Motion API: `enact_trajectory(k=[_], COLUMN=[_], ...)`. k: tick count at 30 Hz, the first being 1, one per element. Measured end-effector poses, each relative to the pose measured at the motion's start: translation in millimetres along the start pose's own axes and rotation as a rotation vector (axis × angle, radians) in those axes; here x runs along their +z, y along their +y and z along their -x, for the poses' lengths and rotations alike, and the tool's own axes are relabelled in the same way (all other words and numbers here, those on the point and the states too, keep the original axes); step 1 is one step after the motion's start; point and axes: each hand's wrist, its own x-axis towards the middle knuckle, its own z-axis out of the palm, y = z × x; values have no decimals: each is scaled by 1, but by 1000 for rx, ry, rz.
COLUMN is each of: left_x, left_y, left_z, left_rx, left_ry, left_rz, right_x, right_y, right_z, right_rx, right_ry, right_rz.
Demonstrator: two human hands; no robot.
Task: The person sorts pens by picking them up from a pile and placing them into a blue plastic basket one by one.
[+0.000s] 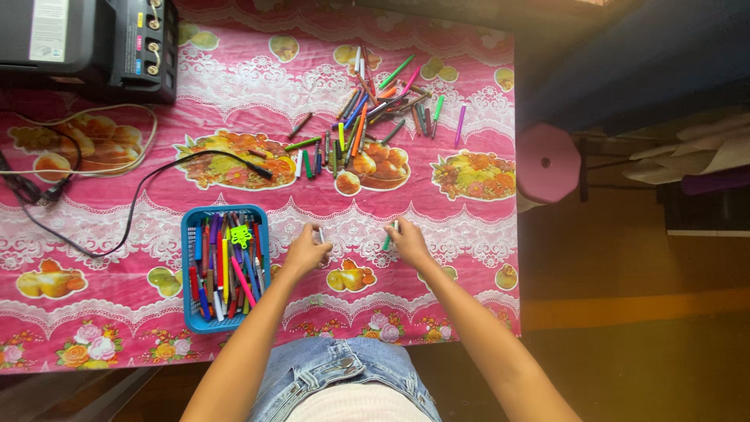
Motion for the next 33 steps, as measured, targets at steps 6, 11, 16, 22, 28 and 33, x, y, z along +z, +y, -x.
enact_trajectory(k=[6, 11, 16, 22, 28, 33], left_x=[-33, -81, -127, -169, -187, -195], left_y=[-9, -28, -61, -81, -91, -86], left_z=[65, 114, 155, 189, 198, 194], left_rx=[53, 113, 55, -34, 21, 44], left_ry=[-39, 157, 323, 339, 332, 291], left_rz=[293, 242, 41, -297, -432, -395], right_x=[49, 108, 177, 227, 233, 224], right_y=[-56, -123, -159, -185, -212, -212], right_z=[31, 67, 93, 107, 117, 117], right_rx=[40, -44, -71, -211, -225, -208], right_ry=[-149, -358, -471, -414, -354, -315], right_rz=[-287, -370, -319, -123, -133, -46])
